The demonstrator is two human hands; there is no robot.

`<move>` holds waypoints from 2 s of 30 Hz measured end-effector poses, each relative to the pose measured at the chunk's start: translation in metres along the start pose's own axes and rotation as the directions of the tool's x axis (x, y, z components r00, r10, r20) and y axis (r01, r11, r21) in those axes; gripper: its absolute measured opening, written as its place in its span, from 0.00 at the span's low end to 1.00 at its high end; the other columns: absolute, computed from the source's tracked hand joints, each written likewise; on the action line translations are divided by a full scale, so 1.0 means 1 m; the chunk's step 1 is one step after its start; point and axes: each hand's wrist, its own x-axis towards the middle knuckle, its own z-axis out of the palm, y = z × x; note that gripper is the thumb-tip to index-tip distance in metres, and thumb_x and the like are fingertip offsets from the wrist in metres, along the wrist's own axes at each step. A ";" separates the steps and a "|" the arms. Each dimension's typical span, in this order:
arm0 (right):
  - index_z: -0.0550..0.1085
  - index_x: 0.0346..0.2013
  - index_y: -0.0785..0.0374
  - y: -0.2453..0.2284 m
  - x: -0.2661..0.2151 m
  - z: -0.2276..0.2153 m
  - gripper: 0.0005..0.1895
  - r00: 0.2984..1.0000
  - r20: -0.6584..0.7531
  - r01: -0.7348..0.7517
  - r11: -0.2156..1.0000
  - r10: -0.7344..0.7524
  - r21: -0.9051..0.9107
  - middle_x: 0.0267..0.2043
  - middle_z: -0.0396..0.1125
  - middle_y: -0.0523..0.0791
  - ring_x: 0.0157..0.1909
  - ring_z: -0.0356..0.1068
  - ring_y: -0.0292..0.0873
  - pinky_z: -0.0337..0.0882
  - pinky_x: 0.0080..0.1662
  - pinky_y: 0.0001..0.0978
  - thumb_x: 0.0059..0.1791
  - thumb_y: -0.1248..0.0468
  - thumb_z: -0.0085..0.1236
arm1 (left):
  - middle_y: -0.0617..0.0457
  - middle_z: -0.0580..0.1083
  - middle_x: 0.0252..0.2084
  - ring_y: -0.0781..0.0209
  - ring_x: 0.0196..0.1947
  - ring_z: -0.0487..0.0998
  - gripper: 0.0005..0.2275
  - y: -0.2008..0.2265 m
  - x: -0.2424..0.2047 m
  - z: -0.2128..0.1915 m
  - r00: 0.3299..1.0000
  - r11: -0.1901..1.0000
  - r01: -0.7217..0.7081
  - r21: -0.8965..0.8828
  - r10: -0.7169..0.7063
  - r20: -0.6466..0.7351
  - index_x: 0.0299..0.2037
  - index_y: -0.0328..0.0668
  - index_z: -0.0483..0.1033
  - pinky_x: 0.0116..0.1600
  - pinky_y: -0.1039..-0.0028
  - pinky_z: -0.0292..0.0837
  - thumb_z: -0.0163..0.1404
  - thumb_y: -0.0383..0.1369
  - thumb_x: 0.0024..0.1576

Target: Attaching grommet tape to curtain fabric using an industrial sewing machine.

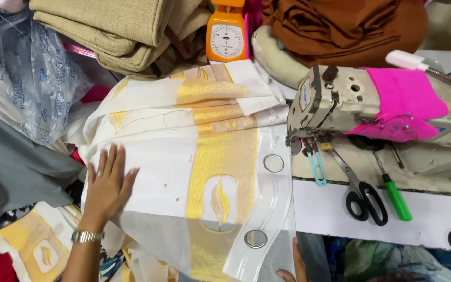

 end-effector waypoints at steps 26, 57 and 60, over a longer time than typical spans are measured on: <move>0.71 0.67 0.50 -0.138 -0.071 -0.045 0.24 0.710 -0.403 0.302 0.767 -0.577 -0.566 0.63 0.70 0.42 0.60 0.70 0.43 0.66 0.59 0.29 0.55 0.61 0.49 | 0.40 0.65 0.73 0.44 0.73 0.67 0.17 0.192 -0.113 0.071 0.240 0.170 -0.931 -0.322 0.951 -0.194 0.70 0.31 0.63 0.79 0.53 0.56 0.35 0.27 0.72; 0.82 0.47 0.50 -0.059 -0.080 0.001 0.16 0.608 -0.411 0.194 0.630 -0.679 -0.752 0.46 0.74 0.32 0.32 0.73 0.34 0.72 0.37 0.29 0.52 0.67 0.49 | 0.34 0.61 0.74 0.34 0.68 0.70 0.25 0.214 -0.124 0.072 0.269 0.252 -0.923 -0.290 0.963 -0.018 0.68 0.33 0.66 0.78 0.42 0.47 0.46 0.20 0.57; 0.82 0.41 0.53 -0.038 -0.074 0.009 0.12 0.553 -0.417 0.223 0.611 -0.721 -0.760 0.44 0.75 0.38 0.33 0.75 0.38 0.72 0.36 0.31 0.48 0.68 0.53 | 0.41 0.66 0.71 0.39 0.64 0.74 0.29 0.215 -0.108 0.066 0.253 0.238 -0.892 -0.384 0.967 0.012 0.66 0.37 0.69 0.76 0.49 0.58 0.43 0.14 0.52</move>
